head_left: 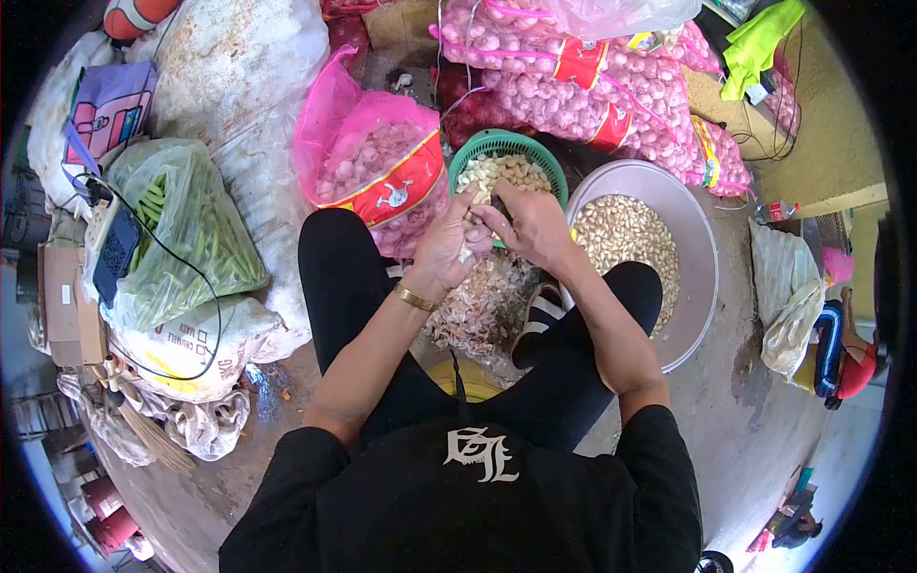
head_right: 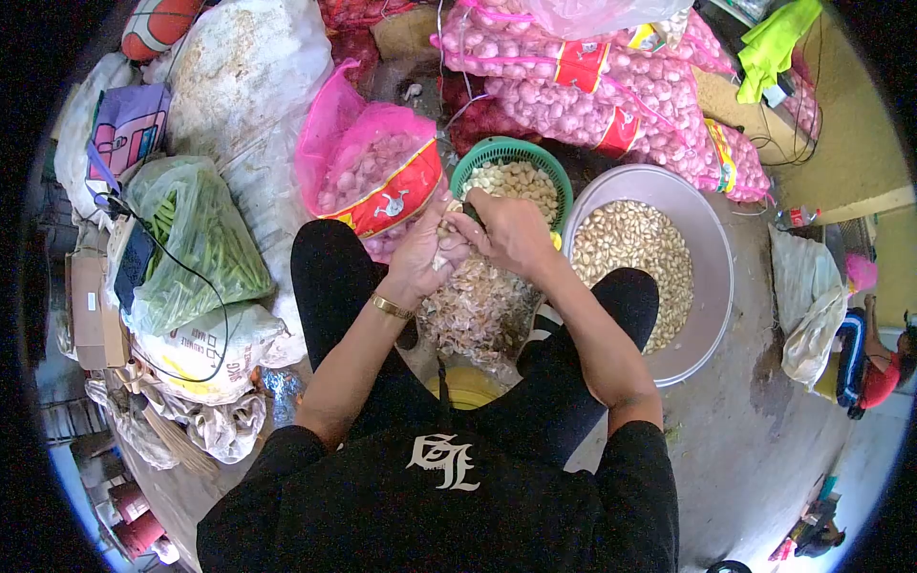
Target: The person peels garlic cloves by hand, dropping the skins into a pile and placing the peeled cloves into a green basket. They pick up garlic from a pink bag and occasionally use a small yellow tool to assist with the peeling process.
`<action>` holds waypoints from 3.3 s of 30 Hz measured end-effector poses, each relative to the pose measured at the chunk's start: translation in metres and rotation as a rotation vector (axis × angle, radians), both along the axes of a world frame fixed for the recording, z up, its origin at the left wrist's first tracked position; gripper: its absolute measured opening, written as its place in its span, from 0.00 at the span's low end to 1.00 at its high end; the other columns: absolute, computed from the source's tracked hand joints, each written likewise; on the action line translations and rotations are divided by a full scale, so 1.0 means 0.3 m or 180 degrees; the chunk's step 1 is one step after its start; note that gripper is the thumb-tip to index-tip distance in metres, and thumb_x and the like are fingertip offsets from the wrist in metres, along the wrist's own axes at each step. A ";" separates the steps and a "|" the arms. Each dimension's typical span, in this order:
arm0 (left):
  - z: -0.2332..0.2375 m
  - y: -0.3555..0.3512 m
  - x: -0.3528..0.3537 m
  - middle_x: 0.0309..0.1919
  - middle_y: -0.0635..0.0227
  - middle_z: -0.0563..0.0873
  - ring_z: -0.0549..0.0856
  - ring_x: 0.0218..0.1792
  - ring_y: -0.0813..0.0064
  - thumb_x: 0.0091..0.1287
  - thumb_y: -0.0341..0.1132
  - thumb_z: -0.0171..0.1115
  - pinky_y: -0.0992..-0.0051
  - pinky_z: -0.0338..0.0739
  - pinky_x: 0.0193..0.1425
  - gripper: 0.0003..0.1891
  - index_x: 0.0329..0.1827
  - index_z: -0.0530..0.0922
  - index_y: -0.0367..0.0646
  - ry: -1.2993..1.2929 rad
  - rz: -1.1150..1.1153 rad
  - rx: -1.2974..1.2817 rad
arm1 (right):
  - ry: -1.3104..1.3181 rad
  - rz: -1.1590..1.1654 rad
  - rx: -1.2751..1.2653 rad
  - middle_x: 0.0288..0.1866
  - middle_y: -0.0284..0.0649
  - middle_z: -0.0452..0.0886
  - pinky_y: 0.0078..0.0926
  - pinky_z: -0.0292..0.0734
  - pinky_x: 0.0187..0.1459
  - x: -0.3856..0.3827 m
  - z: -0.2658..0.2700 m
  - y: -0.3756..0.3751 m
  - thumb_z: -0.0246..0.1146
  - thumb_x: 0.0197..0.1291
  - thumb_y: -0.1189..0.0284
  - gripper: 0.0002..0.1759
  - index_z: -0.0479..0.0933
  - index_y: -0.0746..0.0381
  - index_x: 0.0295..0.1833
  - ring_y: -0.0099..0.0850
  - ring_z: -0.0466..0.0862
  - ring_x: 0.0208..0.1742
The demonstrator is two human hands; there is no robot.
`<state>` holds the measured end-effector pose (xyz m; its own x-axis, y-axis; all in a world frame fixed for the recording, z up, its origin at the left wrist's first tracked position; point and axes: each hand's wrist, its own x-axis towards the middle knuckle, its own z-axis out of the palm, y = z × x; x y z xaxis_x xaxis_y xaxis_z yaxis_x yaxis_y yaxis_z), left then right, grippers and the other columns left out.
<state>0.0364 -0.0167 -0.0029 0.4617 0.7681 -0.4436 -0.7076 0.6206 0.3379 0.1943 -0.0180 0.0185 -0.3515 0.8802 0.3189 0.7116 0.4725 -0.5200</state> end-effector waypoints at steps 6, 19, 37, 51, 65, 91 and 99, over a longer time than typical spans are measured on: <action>-0.044 -0.003 0.000 0.28 0.76 0.75 0.68 0.18 0.89 0.74 0.44 0.60 0.87 0.62 0.20 0.13 0.37 0.70 0.46 -0.0258 -0.0080 -0.0195 | -0.0610 0.0177 0.0402 0.21 0.49 0.76 0.46 0.73 0.27 0.019 0.010 0.013 0.61 0.66 0.50 0.23 0.69 0.61 0.36 0.50 0.81 0.26; 0.029 -0.058 0.017 0.25 0.76 0.73 0.67 0.18 0.89 0.80 0.45 0.48 0.86 0.60 0.20 0.12 0.51 0.72 0.47 -0.0370 -0.0157 0.0837 | 0.0556 0.0168 0.0068 0.25 0.52 0.77 0.46 0.71 0.28 0.052 0.033 0.032 0.64 0.66 0.59 0.16 0.77 0.63 0.36 0.52 0.80 0.27; 0.005 0.030 -0.058 0.19 0.79 0.65 0.63 0.15 0.87 0.79 0.50 0.47 0.83 0.58 0.18 0.19 0.58 0.72 0.44 -0.1006 0.0027 0.0908 | 0.0666 0.0455 -0.0005 0.21 0.46 0.72 0.37 0.67 0.24 0.080 0.047 -0.050 0.73 0.56 0.64 0.17 0.74 0.64 0.34 0.44 0.73 0.19; 0.040 0.043 -0.101 0.21 0.76 0.67 0.63 0.17 0.85 0.80 0.48 0.46 0.82 0.59 0.22 0.20 0.60 0.73 0.41 -0.1428 0.0151 0.0913 | 0.0018 0.0415 -0.0486 0.28 0.44 0.82 0.40 0.77 0.35 0.061 0.040 -0.098 0.76 0.50 0.62 0.19 0.78 0.60 0.41 0.45 0.84 0.34; 0.063 0.042 -0.092 0.22 0.79 0.68 0.64 0.16 0.88 0.81 0.45 0.45 0.83 0.58 0.22 0.18 0.60 0.72 0.40 0.0150 -0.0100 0.1370 | 0.1535 -0.0032 -0.1036 0.41 0.39 0.85 0.28 0.77 0.46 0.040 0.035 -0.063 0.70 0.59 0.76 0.14 0.83 0.62 0.52 0.28 0.84 0.41; 0.036 0.005 -0.020 0.21 0.81 0.68 0.65 0.15 0.89 0.80 0.47 0.46 0.85 0.58 0.17 0.12 0.46 0.70 0.48 -0.0857 -0.0570 0.0655 | 0.1834 0.0268 0.0037 0.37 0.39 0.83 0.28 0.74 0.47 0.016 0.049 0.007 0.68 0.54 0.85 0.08 0.79 0.66 0.40 0.30 0.82 0.42; 0.027 0.035 -0.038 0.17 0.80 0.65 0.64 0.13 0.87 0.79 0.48 0.48 0.84 0.58 0.17 0.13 0.45 0.70 0.49 -0.0506 -0.0103 0.0695 | 0.1654 0.1174 -0.0849 0.36 0.38 0.81 0.27 0.72 0.43 0.054 0.073 -0.044 0.68 0.54 0.82 0.08 0.76 0.65 0.39 0.27 0.79 0.40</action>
